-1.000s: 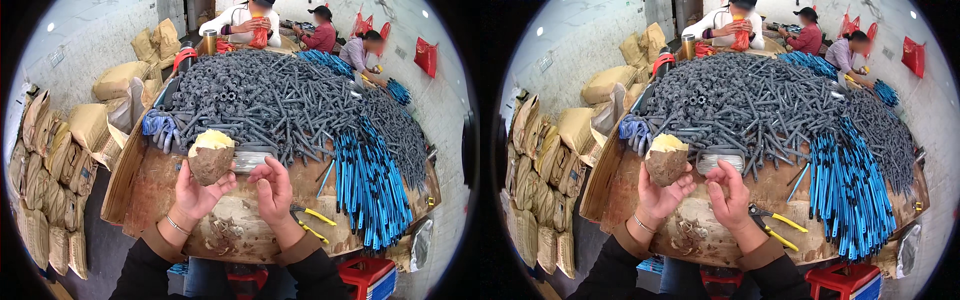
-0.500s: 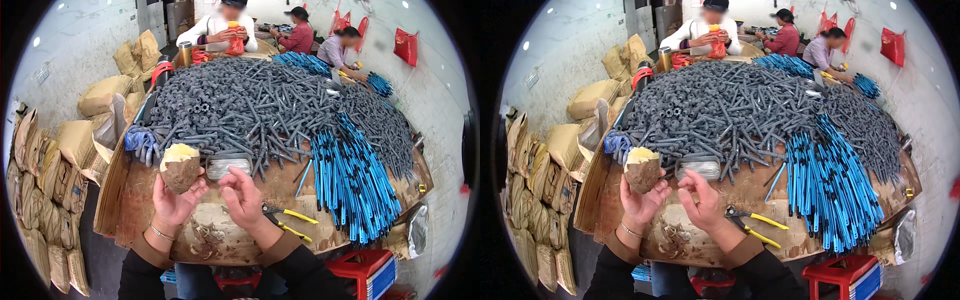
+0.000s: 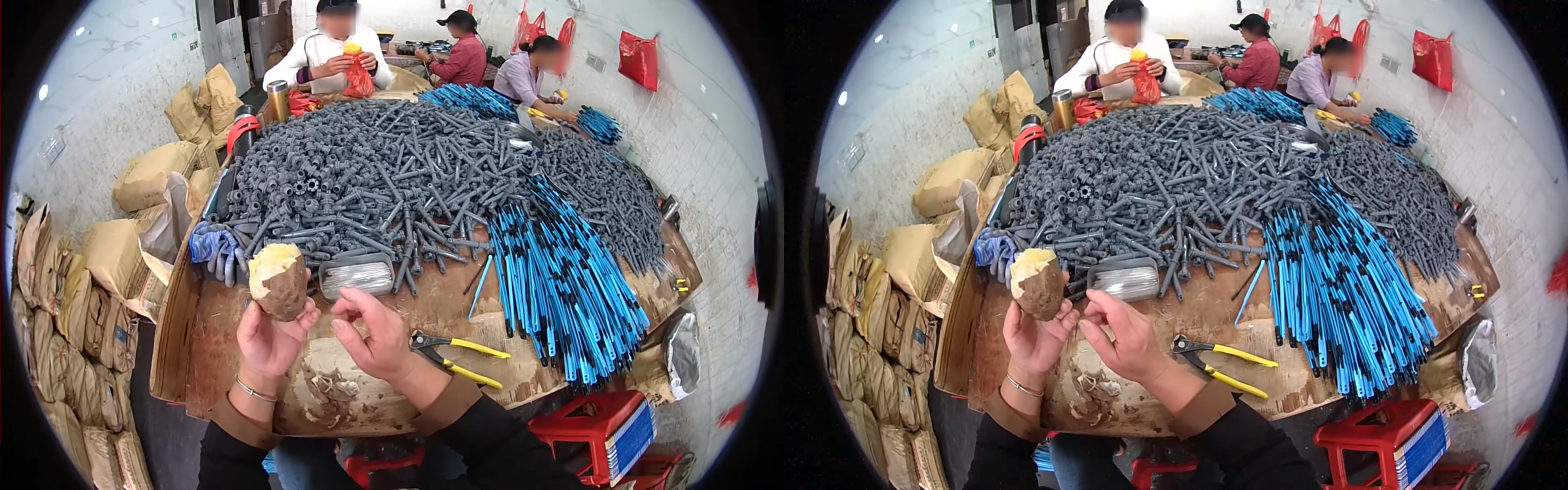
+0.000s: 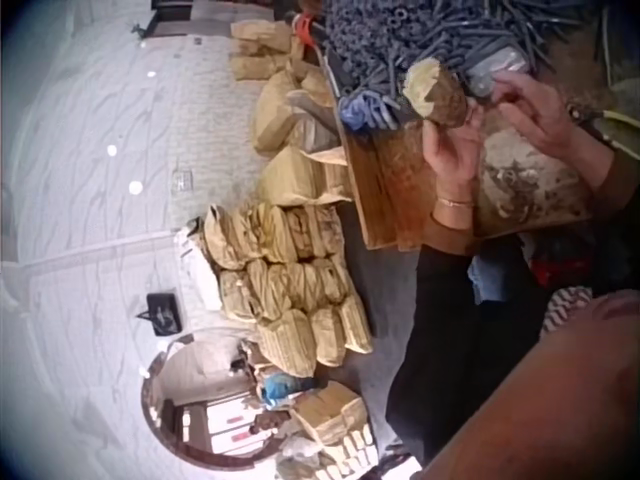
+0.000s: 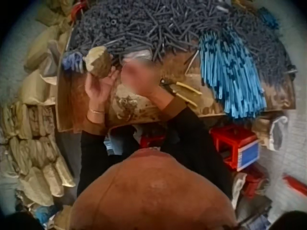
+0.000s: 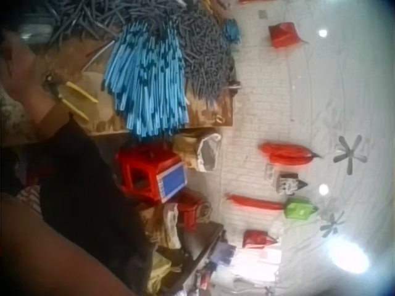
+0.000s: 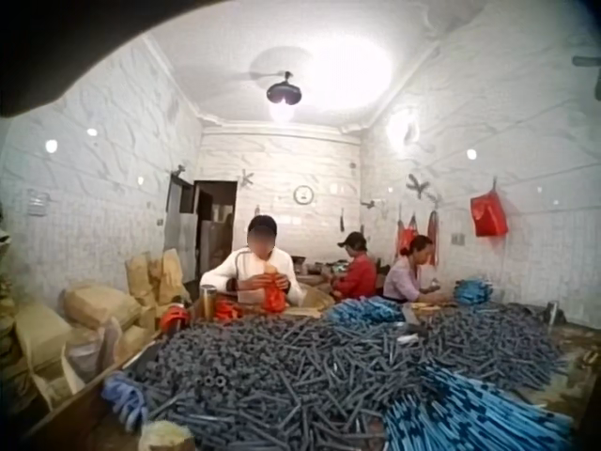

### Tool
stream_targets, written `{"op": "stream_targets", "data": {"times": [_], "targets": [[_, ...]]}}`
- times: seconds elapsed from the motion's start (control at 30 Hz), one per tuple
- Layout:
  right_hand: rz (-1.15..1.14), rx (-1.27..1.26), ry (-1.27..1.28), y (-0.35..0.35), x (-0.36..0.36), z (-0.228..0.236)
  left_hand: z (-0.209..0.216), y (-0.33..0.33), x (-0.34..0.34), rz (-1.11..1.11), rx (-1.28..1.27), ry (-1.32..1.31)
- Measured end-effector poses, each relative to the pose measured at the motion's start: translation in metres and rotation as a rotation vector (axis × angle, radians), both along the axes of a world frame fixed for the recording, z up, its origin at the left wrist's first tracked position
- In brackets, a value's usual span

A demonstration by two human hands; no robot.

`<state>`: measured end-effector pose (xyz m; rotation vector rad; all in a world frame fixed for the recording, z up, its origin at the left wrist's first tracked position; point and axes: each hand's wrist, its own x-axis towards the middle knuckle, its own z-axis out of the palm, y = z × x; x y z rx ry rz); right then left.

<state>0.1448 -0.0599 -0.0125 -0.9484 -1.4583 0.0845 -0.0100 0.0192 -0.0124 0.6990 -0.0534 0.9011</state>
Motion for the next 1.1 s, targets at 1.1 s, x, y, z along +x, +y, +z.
{"op": "stream_targets", "data": {"times": [1.1], "targets": [[-0.040,0.066,-0.069,0.001,-0.001,0.005,-0.013,-0.003,0.008,0.017,-0.081,0.089]]}}
